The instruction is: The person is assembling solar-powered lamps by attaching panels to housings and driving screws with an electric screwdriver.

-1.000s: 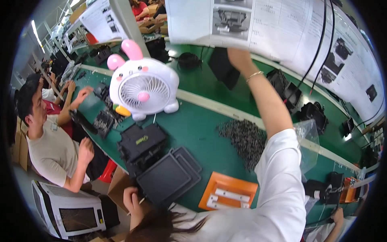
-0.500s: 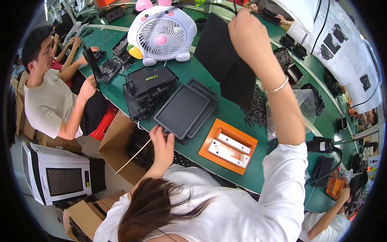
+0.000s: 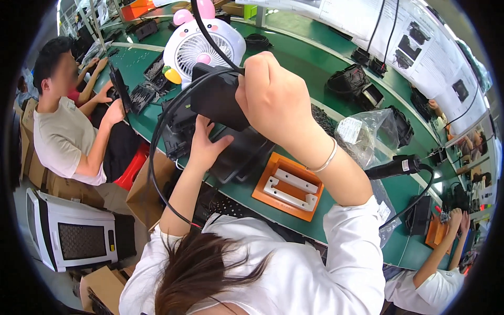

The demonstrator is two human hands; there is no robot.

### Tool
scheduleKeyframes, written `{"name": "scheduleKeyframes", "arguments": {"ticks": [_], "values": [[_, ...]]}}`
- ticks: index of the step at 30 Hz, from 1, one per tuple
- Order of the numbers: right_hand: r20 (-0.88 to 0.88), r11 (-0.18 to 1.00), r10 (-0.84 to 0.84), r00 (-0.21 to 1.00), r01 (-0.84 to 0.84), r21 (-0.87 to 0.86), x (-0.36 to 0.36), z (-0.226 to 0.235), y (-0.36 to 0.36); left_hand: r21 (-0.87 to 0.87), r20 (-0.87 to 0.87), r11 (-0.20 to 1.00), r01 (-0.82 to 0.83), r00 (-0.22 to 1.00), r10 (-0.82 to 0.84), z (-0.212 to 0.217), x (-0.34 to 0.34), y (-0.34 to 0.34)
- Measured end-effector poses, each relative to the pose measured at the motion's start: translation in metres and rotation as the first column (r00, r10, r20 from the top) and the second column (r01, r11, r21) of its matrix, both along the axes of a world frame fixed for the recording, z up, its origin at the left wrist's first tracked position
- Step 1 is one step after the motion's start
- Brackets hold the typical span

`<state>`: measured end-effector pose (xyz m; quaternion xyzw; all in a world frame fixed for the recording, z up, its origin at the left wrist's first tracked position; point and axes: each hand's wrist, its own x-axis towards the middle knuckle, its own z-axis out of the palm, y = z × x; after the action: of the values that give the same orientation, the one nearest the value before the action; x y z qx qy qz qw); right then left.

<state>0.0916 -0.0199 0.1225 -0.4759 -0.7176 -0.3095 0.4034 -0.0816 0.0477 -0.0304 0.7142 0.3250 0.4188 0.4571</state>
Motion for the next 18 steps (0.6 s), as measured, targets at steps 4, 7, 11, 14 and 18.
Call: {"name": "scheduleKeyframes", "arguments": {"ticks": [4, 7, 11, 14, 18], "values": [[0.026, 0.996, 0.050, 0.998, -0.052, 0.078, 0.012, 0.017, -0.002, -0.176, 0.448, 0.904, 0.389, 0.849, -0.279, -0.010, 0.011, 0.028], [-0.003, 0.989, 0.055, 0.998, -0.054, 0.136, 0.015, 0.020, -0.002, -0.265, 0.218, 0.912, 0.313, 0.941, -0.260, -0.038, 0.008, 0.047], [-0.004, 0.994, 0.106, 0.994, -0.106, 0.009, 0.013, 0.012, 0.001, -0.173, 0.383, 0.895, 0.412, 0.865, -0.324, -0.069, -0.004, 0.062], [-0.021, 0.989, 0.141, 0.990, -0.142, -0.035, 0.011, 0.006, 0.002, -0.131, 0.638, 0.760, 0.636, 0.641, -0.427, -0.053, -0.023, 0.063], [0.026, 0.967, 0.253, 0.967, -0.254, 0.005, 0.008, 0.004, 0.006, -0.117, 0.584, 0.664, 0.738, 0.592, -0.555, 0.012, -0.053, 0.052]]}}
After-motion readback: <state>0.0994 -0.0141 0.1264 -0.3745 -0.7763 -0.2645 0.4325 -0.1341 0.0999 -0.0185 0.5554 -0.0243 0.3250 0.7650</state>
